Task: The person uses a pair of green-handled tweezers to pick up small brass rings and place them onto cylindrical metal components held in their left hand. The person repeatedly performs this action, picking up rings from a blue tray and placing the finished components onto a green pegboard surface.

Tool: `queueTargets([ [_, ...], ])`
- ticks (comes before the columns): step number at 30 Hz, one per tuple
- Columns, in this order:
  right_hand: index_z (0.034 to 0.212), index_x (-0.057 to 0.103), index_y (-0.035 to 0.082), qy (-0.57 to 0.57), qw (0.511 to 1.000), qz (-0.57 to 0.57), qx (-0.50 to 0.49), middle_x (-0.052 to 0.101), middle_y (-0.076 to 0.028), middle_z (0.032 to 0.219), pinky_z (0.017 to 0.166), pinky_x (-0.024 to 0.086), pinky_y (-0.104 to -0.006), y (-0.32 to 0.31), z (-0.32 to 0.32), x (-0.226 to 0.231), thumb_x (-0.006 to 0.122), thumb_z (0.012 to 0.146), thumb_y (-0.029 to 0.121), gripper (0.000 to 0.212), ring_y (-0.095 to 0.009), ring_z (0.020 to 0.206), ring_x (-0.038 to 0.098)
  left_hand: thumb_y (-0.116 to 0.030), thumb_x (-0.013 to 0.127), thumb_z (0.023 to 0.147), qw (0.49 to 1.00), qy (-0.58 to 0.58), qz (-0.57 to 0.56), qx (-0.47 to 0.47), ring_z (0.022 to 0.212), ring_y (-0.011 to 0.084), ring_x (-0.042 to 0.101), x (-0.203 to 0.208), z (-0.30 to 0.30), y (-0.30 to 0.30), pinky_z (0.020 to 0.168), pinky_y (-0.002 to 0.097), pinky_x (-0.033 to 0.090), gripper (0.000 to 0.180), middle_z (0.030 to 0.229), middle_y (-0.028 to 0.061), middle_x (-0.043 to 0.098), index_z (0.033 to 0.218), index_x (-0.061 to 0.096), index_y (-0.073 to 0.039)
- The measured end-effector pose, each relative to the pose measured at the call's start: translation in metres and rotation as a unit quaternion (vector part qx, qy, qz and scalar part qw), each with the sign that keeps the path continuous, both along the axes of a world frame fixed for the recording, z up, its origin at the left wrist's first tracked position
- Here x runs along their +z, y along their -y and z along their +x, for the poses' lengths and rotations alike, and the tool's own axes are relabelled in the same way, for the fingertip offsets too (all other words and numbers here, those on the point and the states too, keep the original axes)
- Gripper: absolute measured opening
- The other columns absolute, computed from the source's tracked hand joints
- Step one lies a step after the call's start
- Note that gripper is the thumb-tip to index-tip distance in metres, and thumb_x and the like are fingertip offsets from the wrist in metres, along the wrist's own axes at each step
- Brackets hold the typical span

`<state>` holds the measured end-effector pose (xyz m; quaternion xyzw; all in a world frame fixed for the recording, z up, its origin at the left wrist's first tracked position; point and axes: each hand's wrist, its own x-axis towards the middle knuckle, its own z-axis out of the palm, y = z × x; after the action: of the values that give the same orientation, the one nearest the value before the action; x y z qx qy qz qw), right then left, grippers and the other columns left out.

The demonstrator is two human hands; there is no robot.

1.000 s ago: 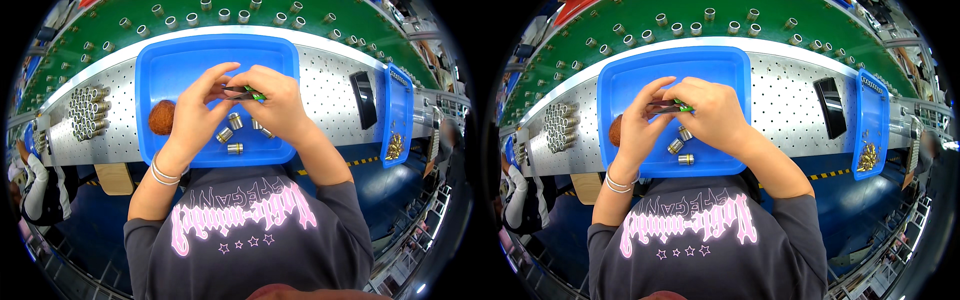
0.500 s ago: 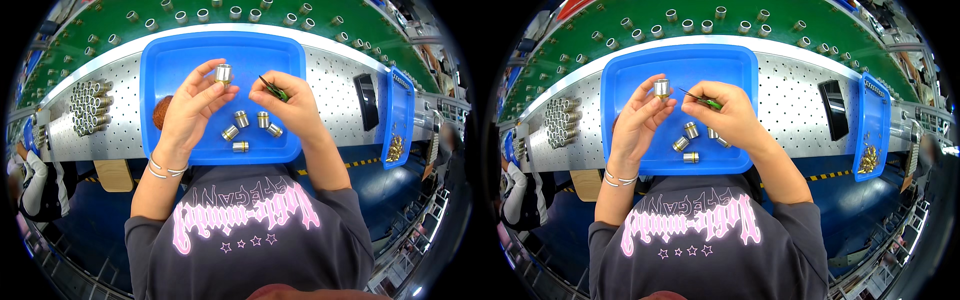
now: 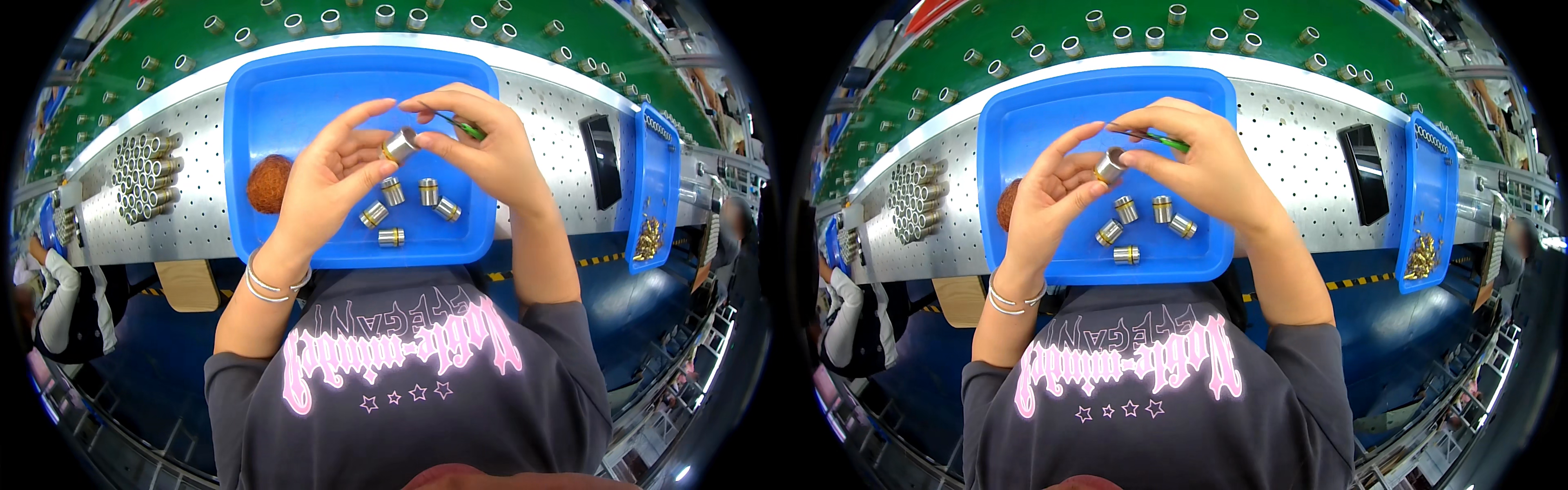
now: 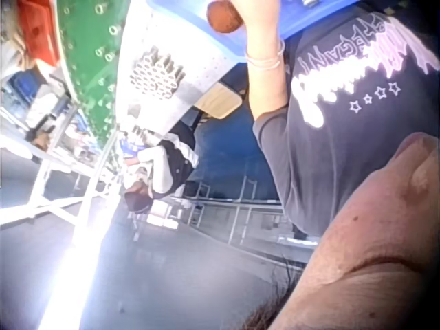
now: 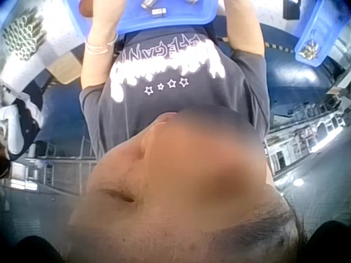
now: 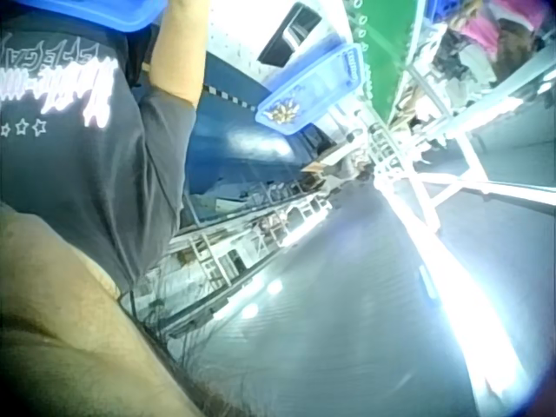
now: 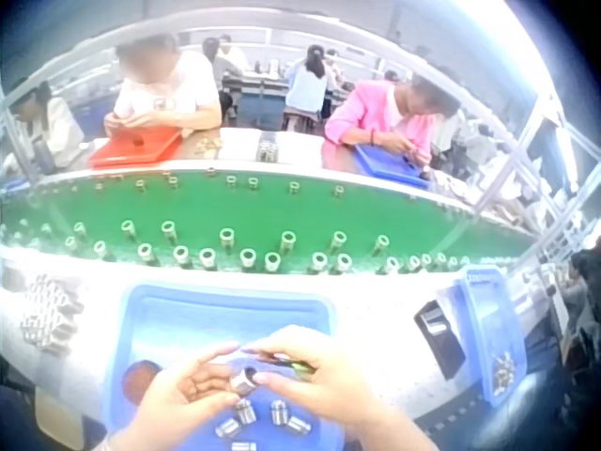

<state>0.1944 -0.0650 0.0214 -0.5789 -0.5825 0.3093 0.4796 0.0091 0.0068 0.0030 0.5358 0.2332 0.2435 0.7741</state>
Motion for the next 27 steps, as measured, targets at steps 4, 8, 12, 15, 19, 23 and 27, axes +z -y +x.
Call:
queueTargets([
  [4,0.089,0.066,0.001,-0.025,0.997,-0.053,0.059,0.060,-0.003,0.081,0.058,0.036,-0.0207,-0.006,0.006,0.006,0.068,0.075,0.005,0.015,-0.009,0.070,0.053,-0.002,0.062,0.084,0.999,-0.010,-0.036,-0.029,0.098,0.0198,0.061,0.006,0.001,0.001,0.086,0.0285,0.049,0.053,0.106,0.0156,0.061,0.132,0.040,-0.002],
  [8,0.083,0.062,0.001,-0.086,0.990,-0.110,-0.001,0.060,-0.003,0.077,0.058,0.037,-0.0204,-0.001,0.008,0.007,0.064,0.080,0.006,0.007,-0.008,0.071,0.053,-0.002,0.063,0.083,0.994,-0.005,-0.104,-0.030,0.096,0.0196,0.062,0.008,-0.002,-0.002,0.084,0.0283,0.050,0.052,0.105,0.0152,0.061,0.130,0.042,-0.002],
  [12,0.086,0.060,0.002,-0.248,0.965,-0.079,0.043,0.061,-0.004,0.076,0.069,0.044,-0.0232,0.002,0.011,-0.001,0.061,0.085,0.013,0.011,-0.010,0.075,0.056,-0.003,0.064,0.082,0.995,-0.016,-0.095,0.008,0.094,0.0191,0.062,0.005,0.000,-0.001,0.083,0.0275,0.050,0.047,0.105,0.0143,0.062,0.126,0.048,-0.001],
  [15,0.086,0.059,0.003,-0.303,0.948,-0.081,0.053,0.061,-0.004,0.075,0.065,0.041,-0.0213,0.003,0.009,0.004,0.060,0.086,0.016,0.013,-0.008,0.072,0.054,-0.003,0.065,0.081,0.998,-0.020,-0.059,0.024,0.093,0.0188,0.062,-0.002,0.001,0.002,0.083,0.0273,0.050,0.045,0.105,0.0137,0.062,0.124,0.050,0.000],
  [19,0.086,0.059,0.004,-0.330,0.942,-0.055,0.033,0.060,-0.003,0.076,0.056,0.035,-0.0196,0.000,0.011,0.001,0.060,0.087,0.018,0.014,-0.004,0.064,0.047,-0.003,0.065,0.081,0.999,-0.026,-0.038,0.026,0.094,0.0188,0.062,-0.002,0.003,0.004,0.084,0.0276,0.050,0.046,0.105,0.0133,0.062,0.125,0.049,0.000],
  [23,0.088,0.057,0.004,-0.372,0.928,-0.016,0.008,0.058,-0.004,0.075,0.051,0.032,-0.0201,-0.003,0.017,-0.009,0.057,0.089,0.018,0.015,-0.003,0.054,0.039,-0.003,0.064,0.082,0.993,0.001,-0.116,0.012,0.095,0.0185,0.062,0.005,0.003,0.003,0.084,0.0286,0.050,0.048,0.106,0.0133,0.061,0.127,0.048,-0.001],
  [27,0.090,0.054,0.003,-0.453,0.891,-0.005,0.035,0.055,-0.004,0.072,0.057,0.043,-0.0241,-0.004,0.017,-0.005,0.053,0.092,0.018,0.015,-0.003,0.049,0.036,-0.004,0.063,0.083,0.983,-0.004,-0.180,0.023,0.095,0.0187,0.062,0.002,0.001,0.002,0.085,0.0293,0.049,0.048,0.106,0.0130,0.061,0.128,0.047,-0.001],
])
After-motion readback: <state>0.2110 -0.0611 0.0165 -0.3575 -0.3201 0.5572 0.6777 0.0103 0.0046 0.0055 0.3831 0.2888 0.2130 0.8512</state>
